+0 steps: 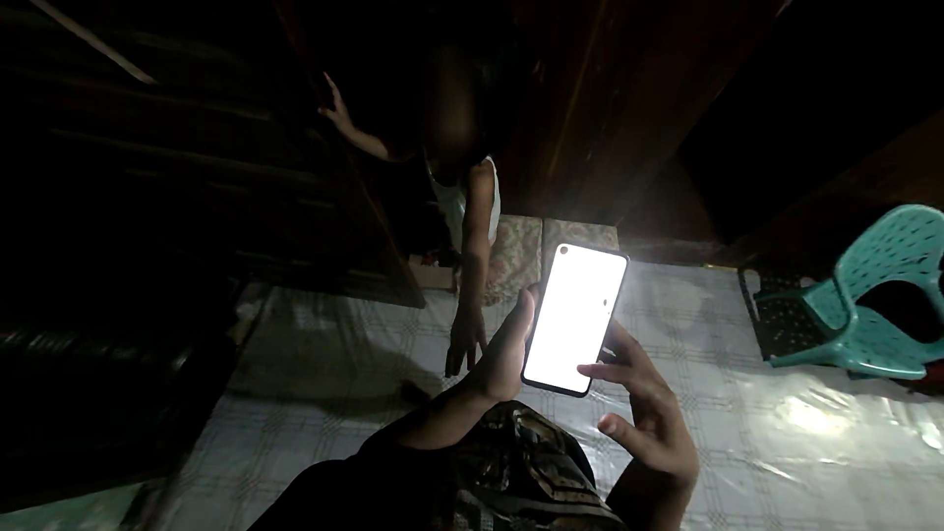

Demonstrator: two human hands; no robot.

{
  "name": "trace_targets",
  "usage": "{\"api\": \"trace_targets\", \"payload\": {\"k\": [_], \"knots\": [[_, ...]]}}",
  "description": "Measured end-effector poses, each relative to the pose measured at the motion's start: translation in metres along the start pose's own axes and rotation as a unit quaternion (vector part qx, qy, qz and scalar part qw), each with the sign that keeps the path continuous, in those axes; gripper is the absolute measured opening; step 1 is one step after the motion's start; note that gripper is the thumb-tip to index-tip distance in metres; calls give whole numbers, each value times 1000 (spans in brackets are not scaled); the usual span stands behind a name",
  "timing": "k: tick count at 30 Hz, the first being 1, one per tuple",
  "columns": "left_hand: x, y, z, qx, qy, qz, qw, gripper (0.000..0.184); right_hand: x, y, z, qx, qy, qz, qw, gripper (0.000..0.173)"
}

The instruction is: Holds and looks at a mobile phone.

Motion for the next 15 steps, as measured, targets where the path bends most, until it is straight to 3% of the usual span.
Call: {"api": "trace_targets", "payload": {"k": [9,15], "knots": [[14,12,14,15,-17,-5,1000,77,3,11,-10,4,-3,10,1000,47],[29,20,5,2,-41,-65,997,69,-4,38,-22,27,19,21,999,62]]}}
Point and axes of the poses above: each hand's wrist, its own y-axis towards the middle knuckle, its own x-axis out of the back of the hand, z = x × y, the point moved 3 cm from there along y, towards the middle knuckle, and after that the axes turned 9 degrees about -y, right-handed, at the moved point
